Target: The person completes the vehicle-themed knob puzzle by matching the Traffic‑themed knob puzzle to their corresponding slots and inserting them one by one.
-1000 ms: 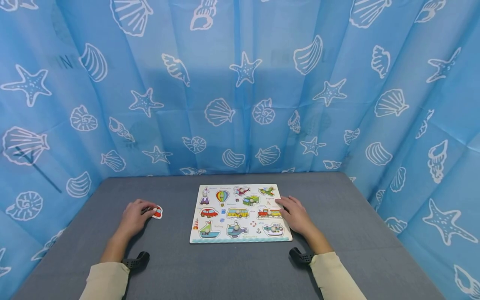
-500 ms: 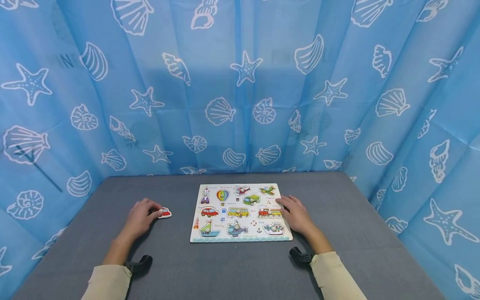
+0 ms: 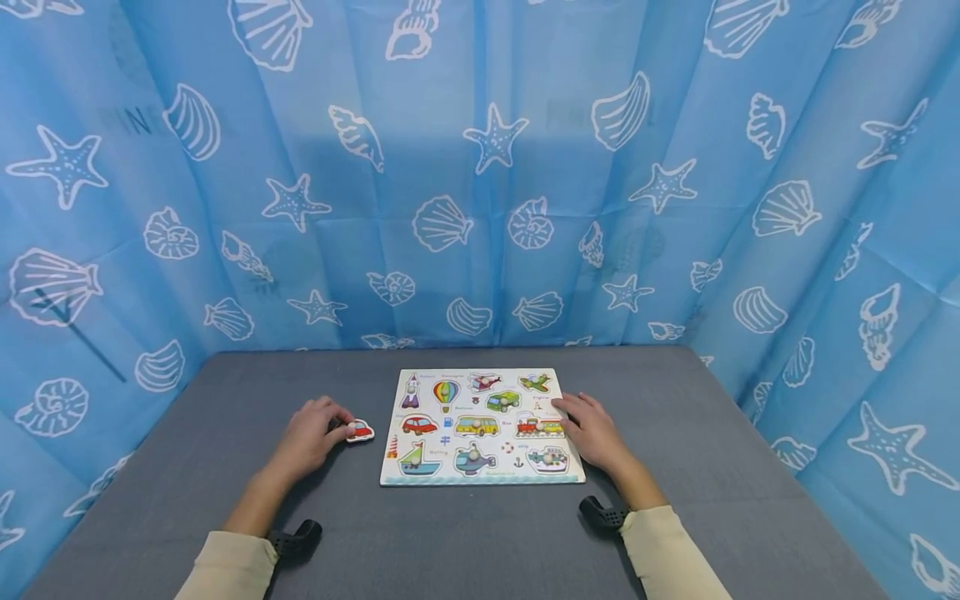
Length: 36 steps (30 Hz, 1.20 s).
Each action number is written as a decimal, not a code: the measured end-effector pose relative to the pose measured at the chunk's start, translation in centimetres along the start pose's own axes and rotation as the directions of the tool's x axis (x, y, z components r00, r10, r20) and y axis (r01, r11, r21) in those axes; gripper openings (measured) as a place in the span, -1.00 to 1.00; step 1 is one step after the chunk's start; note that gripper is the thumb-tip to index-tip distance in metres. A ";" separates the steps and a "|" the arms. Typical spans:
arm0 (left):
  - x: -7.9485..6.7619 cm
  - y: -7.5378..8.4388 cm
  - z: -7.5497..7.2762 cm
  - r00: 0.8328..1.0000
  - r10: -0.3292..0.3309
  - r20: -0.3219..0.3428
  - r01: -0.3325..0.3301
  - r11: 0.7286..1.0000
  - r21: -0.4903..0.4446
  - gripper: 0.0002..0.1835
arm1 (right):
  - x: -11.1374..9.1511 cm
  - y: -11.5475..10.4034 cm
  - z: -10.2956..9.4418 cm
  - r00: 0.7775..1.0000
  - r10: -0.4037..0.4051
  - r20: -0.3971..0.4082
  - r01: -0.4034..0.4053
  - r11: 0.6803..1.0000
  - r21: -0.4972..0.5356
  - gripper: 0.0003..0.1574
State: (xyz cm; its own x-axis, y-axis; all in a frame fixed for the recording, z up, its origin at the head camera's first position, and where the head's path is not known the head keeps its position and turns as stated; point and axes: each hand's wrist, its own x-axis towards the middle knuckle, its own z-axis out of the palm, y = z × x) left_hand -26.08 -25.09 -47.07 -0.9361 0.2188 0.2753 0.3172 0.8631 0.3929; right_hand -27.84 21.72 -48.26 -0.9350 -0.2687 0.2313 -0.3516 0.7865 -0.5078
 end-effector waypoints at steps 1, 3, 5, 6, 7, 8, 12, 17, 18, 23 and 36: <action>0.1 0.3 0.1 1.000 0.003 -0.001 -0.003 1.000 0.000 -0.87 | 0.0 0.0 0.0 1.000 0.000 0.001 0.000 1.000 0.001 -0.53; 0.2 0.7 0.3 1.000 0.006 0.000 -0.006 1.000 0.005 -0.87 | 0.0 0.0 0.1 1.000 0.000 0.004 0.000 1.000 0.004 -0.53; 0.3 1.1 0.5 1.000 0.012 0.000 -0.012 1.000 0.008 -0.88 | 0.1 0.1 0.1 1.000 0.000 0.002 0.000 1.000 0.005 -0.53; 0.4 1.3 0.7 1.000 0.012 0.001 -0.012 1.000 0.004 -0.88 | 0.1 0.1 0.2 1.000 0.001 0.001 -0.001 1.000 0.007 -0.52; 0.5 1.5 0.8 1.000 0.014 -0.001 -0.014 1.000 0.002 -0.89 | 0.1 0.1 0.2 1.000 0.002 0.000 -0.002 1.000 0.009 -0.52; 0.5 1.7 1.0 1.000 0.019 -0.001 -0.019 1.000 0.003 -0.90 | 0.2 0.1 0.2 1.000 -0.003 -0.003 0.003 1.000 0.005 -0.52; 0.7 2.4 1.6 0.999 0.036 0.003 -0.036 0.999 -0.013 -0.91 | 0.2 0.2 0.3 1.000 0.005 -0.001 -0.005 1.000 0.004 -0.52; 1.2 3.2 2.3 0.999 0.054 0.006 -0.054 0.998 -0.013 -0.90 | 0.1 0.1 0.3 1.000 0.013 0.004 -0.013 1.000 -0.003 -0.51; 1.3 3.3 2.4 0.998 0.057 0.007 -0.057 0.998 -0.015 -0.90 | 0.1 0.1 0.2 1.000 0.014 0.002 -0.014 1.000 -0.002 -0.51; 1.9 3.9 3.1 0.997 0.069 0.030 -0.069 0.998 -0.012 -0.90 | 0.0 0.1 0.2 1.000 0.012 -0.005 -0.012 1.000 -0.004 -0.52; 3.3 5.8 3.9 0.992 0.099 0.080 -0.104 0.993 0.054 -0.85 | 0.1 0.1 0.2 1.000 0.010 -0.010 -0.010 1.000 0.001 -0.52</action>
State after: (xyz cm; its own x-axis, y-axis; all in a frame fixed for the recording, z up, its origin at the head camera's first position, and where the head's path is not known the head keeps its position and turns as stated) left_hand -27.96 -17.54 -47.32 -0.9092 0.3390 0.2417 0.4038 0.8593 0.3139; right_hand -27.94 21.70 -48.49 -0.9379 -0.2553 0.2347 -0.3425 0.7886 -0.5107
